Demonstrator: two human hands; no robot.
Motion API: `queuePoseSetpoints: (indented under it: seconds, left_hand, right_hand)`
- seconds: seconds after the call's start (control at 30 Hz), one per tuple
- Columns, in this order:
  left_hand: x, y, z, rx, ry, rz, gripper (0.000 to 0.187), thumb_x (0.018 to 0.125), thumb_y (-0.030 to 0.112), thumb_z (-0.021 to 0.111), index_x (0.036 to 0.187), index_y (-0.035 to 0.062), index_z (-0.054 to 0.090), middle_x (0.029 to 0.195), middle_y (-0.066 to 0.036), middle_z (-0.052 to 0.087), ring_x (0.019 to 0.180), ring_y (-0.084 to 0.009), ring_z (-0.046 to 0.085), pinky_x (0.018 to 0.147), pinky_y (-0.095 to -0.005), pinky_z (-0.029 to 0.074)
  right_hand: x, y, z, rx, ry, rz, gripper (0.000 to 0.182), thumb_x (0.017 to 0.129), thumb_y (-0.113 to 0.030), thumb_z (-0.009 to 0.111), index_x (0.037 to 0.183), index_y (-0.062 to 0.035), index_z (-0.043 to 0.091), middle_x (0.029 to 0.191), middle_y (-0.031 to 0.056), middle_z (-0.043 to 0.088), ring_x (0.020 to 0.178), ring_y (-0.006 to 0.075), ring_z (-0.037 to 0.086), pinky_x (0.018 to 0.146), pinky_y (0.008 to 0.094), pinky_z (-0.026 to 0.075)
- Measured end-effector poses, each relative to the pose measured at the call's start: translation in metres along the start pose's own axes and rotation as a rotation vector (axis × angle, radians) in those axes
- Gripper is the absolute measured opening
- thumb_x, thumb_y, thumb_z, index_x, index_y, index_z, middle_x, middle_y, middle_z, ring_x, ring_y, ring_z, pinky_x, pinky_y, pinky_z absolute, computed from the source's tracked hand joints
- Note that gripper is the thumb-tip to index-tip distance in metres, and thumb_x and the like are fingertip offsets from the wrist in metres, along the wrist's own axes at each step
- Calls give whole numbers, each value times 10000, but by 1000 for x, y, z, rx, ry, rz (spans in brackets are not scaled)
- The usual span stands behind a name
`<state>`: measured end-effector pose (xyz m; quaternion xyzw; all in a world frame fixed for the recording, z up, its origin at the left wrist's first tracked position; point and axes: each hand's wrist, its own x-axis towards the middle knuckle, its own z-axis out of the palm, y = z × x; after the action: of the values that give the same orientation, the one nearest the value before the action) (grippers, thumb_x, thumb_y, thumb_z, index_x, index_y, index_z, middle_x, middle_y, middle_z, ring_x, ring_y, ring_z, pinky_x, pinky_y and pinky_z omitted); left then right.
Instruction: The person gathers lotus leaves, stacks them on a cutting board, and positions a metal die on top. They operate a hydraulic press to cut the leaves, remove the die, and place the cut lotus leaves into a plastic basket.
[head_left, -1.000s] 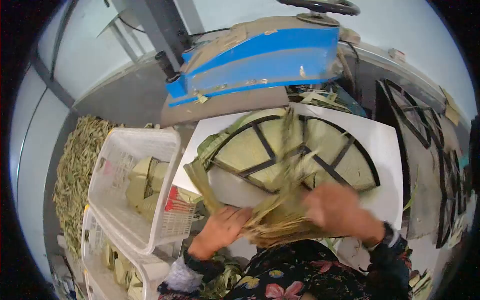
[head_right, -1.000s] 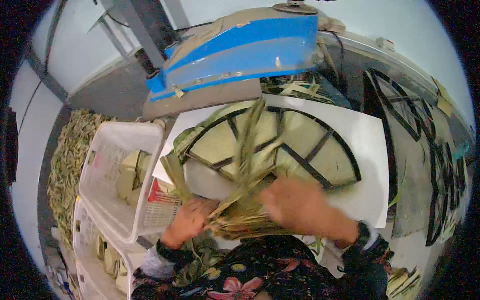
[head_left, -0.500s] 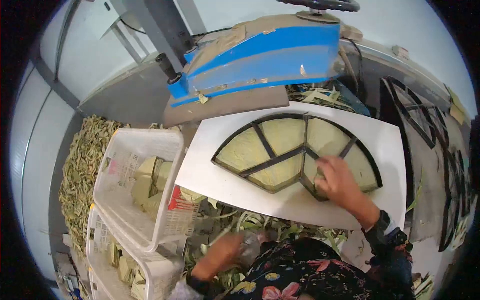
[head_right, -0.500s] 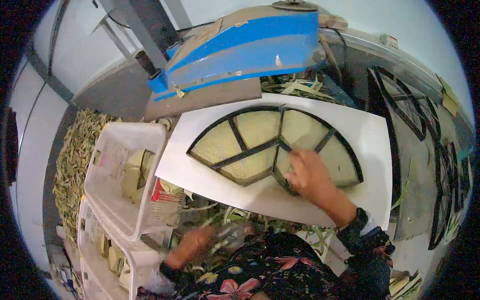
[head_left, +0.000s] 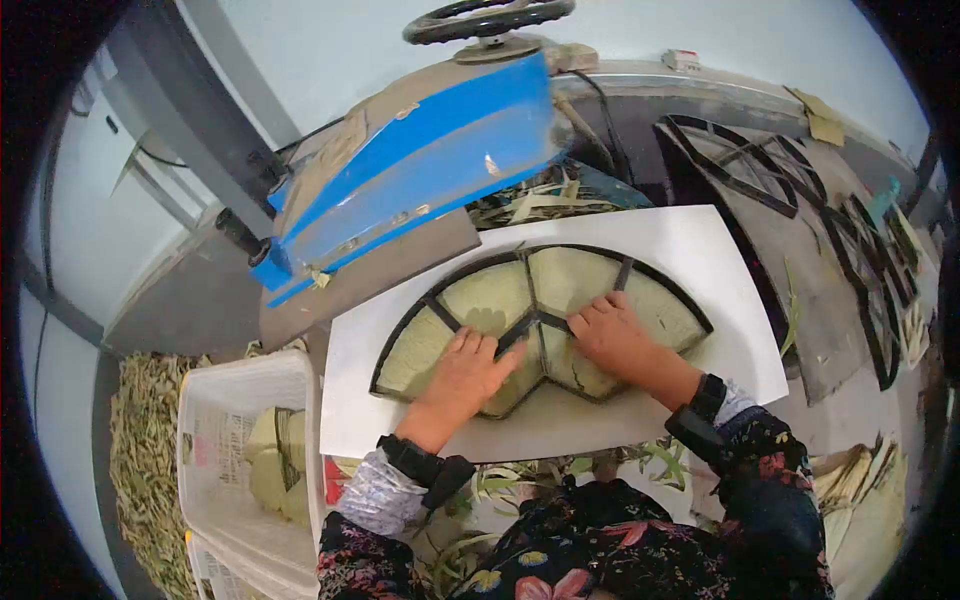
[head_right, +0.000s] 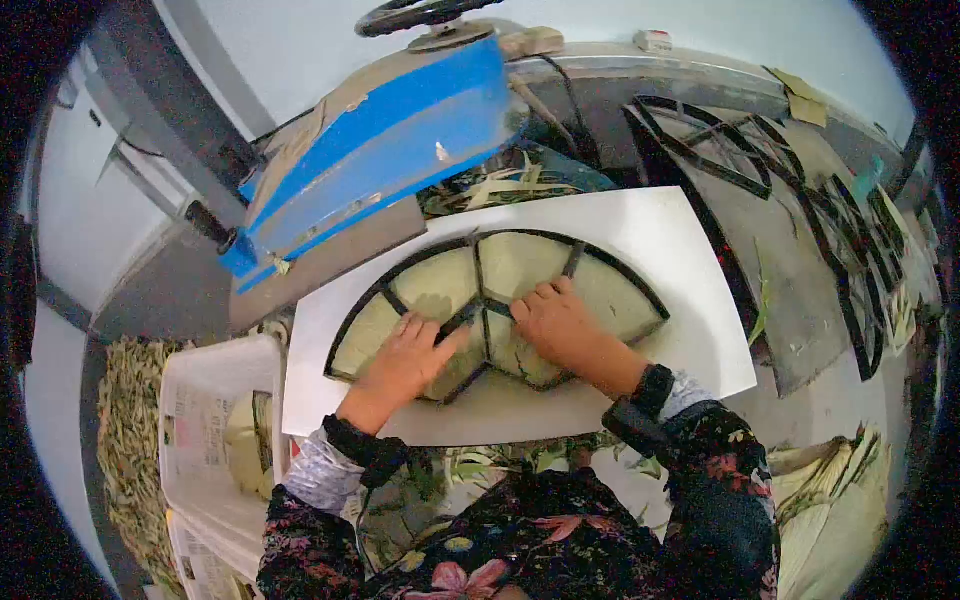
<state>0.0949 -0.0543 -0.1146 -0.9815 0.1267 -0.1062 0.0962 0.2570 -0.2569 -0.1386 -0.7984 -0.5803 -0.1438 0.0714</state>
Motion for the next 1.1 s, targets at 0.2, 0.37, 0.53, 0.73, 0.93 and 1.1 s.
queuePoseSetpoints:
  seconds: [0.2,0.37,0.53,0.73,0.93,1.1]
  left_hand:
    - [-13,5,-27,-53,-134,76,383,724,111,601,1084,242,597,834,-68,521,868,-228,552,993,-534,310]
    - [-6,-1,-34,-20,-186,131,305,737,117,595,1017,231,633,828,-36,531,856,-210,551,997,-503,285]
    - [17,15,-103,98,-273,53,473,611,217,738,1066,193,612,868,-52,551,926,-240,544,977,-466,290]
    - [26,108,-179,-778,278,523,316,601,177,667,899,76,644,859,-50,598,714,-244,594,626,-379,483]
    - [54,141,-72,-420,38,36,380,699,246,675,1007,52,566,987,-122,553,909,-293,551,783,-392,468]
    - [63,148,-16,-290,63,-18,306,719,219,628,973,60,566,937,-106,537,881,-269,523,715,-373,460]
  right_hand:
    - [-19,-33,-8,-61,-82,-28,163,767,-189,558,877,-69,547,796,78,613,823,244,577,808,384,376]
    - [-19,-29,-15,31,-26,-77,149,787,-193,543,844,-59,514,696,94,592,703,258,586,785,376,393]
    - [-22,-16,-28,150,3,-18,204,803,-226,570,856,-44,496,633,104,587,630,282,596,757,385,403]
    - [-53,2,-75,233,214,214,240,741,-151,649,900,-7,543,695,155,586,729,348,568,783,426,411]
    - [-154,80,-117,141,189,512,206,782,-121,604,913,26,545,773,225,582,776,402,552,742,457,428]
    - [-240,154,-124,-26,119,796,230,827,-128,568,988,31,526,781,263,581,745,439,541,702,484,430]
